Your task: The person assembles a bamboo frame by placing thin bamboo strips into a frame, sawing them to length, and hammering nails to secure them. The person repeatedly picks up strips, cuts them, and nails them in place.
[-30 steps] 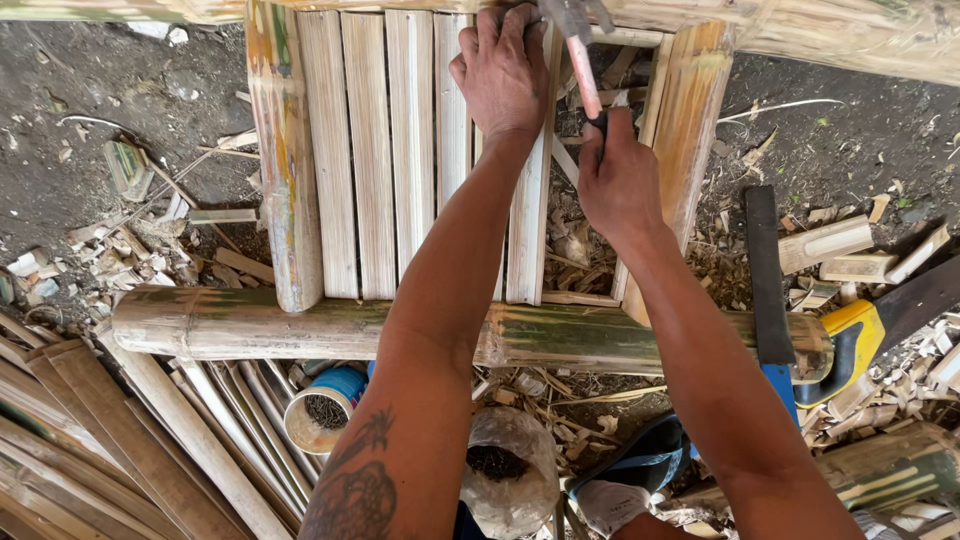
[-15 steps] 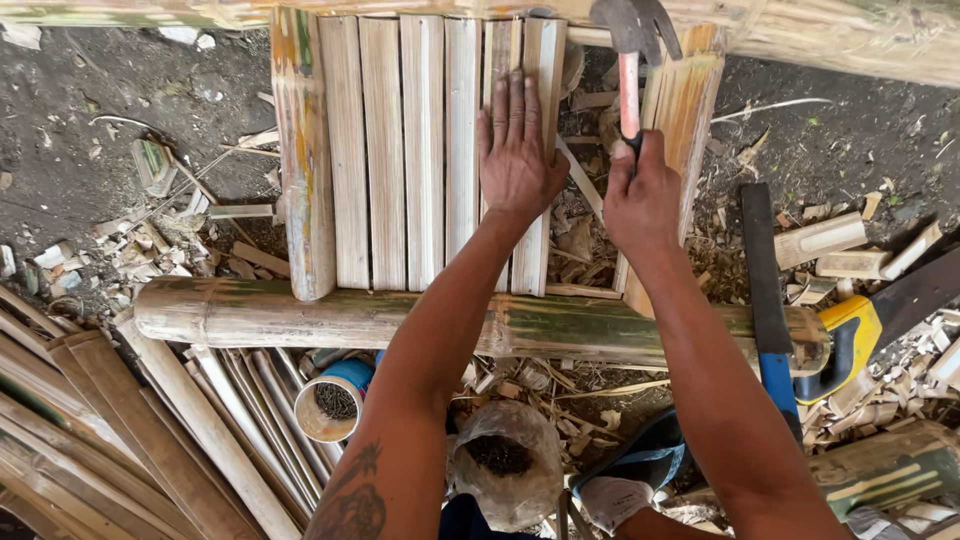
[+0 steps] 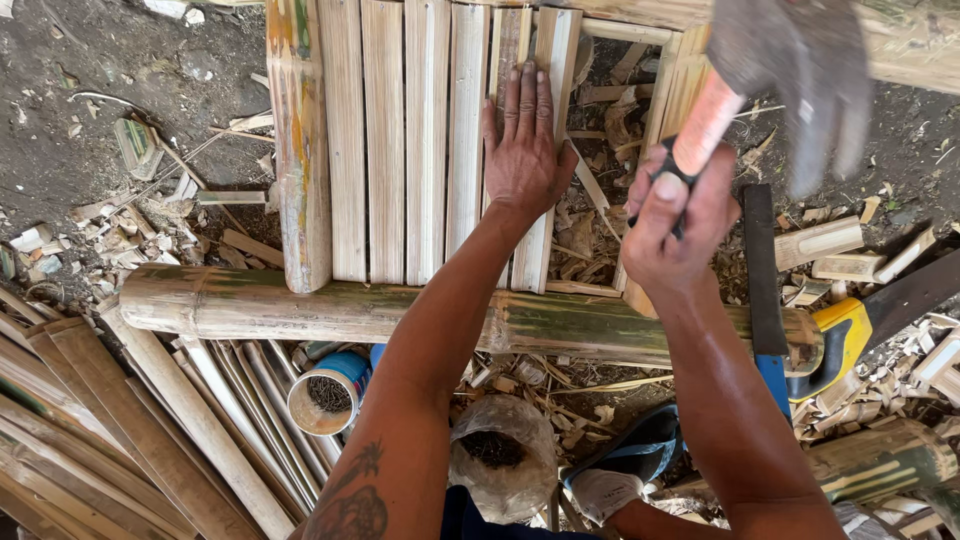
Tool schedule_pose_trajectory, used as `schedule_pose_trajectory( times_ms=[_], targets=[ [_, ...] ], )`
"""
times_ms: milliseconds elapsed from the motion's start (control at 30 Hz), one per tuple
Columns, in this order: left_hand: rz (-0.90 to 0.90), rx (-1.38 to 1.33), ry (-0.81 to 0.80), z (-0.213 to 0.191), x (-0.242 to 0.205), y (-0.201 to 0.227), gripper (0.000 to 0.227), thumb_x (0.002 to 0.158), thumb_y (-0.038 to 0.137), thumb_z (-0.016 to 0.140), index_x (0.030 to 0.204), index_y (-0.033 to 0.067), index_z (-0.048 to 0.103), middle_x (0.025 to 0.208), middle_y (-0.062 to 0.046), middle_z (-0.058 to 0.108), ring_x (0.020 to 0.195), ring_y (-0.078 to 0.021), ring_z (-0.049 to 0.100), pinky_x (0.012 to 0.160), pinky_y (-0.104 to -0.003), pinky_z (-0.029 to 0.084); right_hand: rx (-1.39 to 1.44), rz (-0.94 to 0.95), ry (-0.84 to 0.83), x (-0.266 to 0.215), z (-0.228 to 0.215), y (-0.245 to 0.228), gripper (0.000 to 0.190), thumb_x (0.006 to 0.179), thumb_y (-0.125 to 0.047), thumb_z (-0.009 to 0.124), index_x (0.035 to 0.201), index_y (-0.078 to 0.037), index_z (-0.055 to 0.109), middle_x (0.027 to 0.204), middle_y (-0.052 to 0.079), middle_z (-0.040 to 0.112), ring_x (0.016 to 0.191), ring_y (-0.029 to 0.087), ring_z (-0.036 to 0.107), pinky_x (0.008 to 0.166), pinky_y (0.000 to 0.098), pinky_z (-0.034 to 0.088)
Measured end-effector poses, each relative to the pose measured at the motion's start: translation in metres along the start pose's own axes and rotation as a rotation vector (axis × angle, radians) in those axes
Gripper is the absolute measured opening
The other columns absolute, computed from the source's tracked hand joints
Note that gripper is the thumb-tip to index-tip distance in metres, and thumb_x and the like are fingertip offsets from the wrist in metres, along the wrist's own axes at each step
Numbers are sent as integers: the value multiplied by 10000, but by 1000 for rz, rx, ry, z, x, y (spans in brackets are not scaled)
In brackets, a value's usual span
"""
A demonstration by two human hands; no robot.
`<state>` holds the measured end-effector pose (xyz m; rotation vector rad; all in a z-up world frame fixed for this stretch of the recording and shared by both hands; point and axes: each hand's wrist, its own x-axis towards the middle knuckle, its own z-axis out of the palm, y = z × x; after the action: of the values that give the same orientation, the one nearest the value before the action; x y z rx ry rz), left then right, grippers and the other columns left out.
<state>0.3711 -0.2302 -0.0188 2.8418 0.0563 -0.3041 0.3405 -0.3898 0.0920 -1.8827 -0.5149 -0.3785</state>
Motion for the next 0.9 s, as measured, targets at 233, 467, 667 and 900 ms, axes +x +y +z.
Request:
schedule_pose_trajectory(
  times_ms=[233,467,667,900],
  targets=[
    [-26,19,-90,-5,8,2,902,1000,487,426,1632,12,-9,1734,-171,-12,1607,-305,-31,1293,-541,-19,-44,-30,16,-12,17,38,416,1158,-340,442,1216,71,411,871,135,569,652,146,582,558,298,517],
    [-41,41,-113,-13,11,6,881,988,450,409,1634,10,4,1722,-179,-23,1598,-318,-40,1284,-540,-16,-233,236,-181,8,26,90,181,1179,-164,465,1203,12,498,899,128,672,571,151,572,506,325,468],
    [-49,46,-107,-4,7,5,866,1008,445,397,1645,6,7,1738,-174,-25,1608,-311,-47,1296,-547,-18,-348,92,-114,-9,34,75,333,1077,-226,450,1267,46,478,710,70,571,556,127,548,447,285,450],
    [-53,31,-129,-16,7,10,875,1011,454,403,1644,12,-10,1740,-168,-36,1612,-309,-59,1301,-541,-18,119,25,45,6,33,92,220,1172,-178,416,1252,22,462,819,84,597,556,116,547,417,261,442]
  ],
)
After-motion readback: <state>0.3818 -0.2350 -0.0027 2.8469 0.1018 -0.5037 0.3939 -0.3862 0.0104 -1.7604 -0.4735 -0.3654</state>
